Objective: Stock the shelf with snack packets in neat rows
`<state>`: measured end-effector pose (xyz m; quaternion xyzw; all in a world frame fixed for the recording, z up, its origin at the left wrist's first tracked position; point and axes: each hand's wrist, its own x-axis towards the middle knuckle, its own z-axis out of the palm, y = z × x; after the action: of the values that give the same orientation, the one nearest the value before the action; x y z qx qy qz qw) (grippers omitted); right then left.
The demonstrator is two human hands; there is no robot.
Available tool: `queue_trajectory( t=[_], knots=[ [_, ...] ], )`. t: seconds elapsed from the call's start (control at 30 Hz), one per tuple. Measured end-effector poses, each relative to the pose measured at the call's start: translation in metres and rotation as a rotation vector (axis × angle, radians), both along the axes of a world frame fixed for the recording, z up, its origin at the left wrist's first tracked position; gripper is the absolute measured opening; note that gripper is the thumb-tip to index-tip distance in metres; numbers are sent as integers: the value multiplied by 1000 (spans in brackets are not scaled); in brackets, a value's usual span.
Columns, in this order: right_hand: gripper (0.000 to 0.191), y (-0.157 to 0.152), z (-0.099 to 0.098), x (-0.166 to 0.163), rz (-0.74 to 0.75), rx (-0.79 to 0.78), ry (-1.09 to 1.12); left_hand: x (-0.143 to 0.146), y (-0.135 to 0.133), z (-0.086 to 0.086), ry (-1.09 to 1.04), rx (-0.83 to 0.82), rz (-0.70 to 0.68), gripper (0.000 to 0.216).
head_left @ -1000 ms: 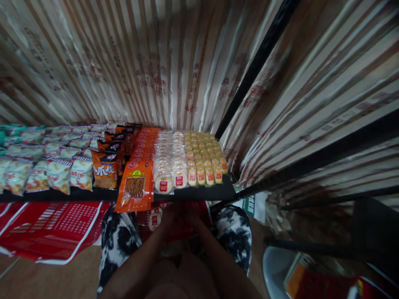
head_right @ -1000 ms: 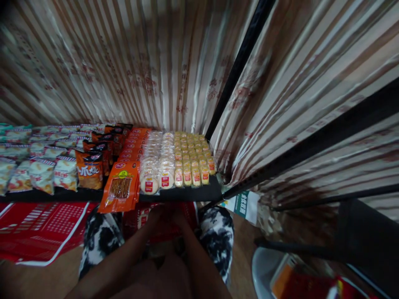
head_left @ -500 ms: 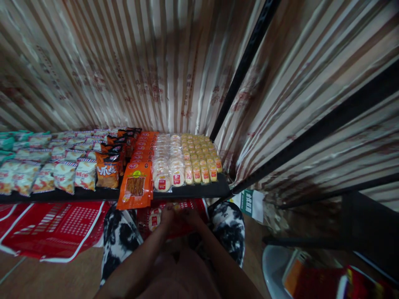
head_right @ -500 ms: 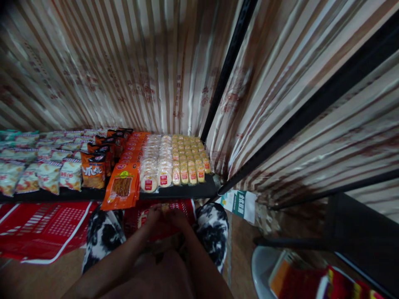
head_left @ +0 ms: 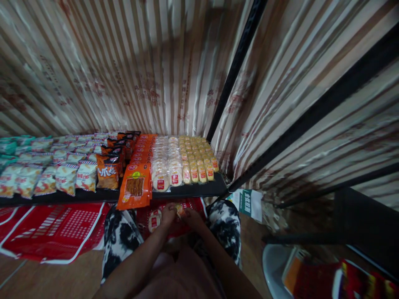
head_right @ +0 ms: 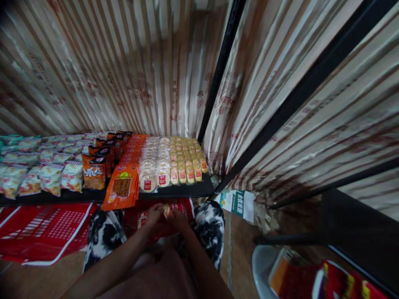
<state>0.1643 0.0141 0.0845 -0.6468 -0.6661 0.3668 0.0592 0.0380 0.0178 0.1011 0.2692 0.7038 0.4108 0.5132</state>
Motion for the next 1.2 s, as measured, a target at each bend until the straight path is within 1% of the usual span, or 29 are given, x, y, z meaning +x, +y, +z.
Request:
queue_trajectory(
  t=[0.1,0.3,0.57,0.7,0.8,0.93,1.07,1.2],
  knots=[
    [21,-3,6,0,-5,19,-24,3,0,2,-13,24,-10,21],
    [24,-8,17,3,-26,39,-64,10,1,2,-27,92,-44,19],
    [32,-12,24,9,-34,117,-63,18,3,-1,0,197,-99,15],
    [35,-11,30,13,-51,159,-62,23,5,1,28,245,-120,14],
    [32,-10,35,16,-66,193,-63,28,5,6,50,281,-138,19],
    [30,-10,43,20,-91,244,-63,36,7,19,81,328,-169,24],
    [31,-11,55,24,-122,320,-62,42,11,33,106,363,-187,23],
    [35,-12,67,26,-155,337,-115,47,15,43,117,399,-205,22]
  ],
)
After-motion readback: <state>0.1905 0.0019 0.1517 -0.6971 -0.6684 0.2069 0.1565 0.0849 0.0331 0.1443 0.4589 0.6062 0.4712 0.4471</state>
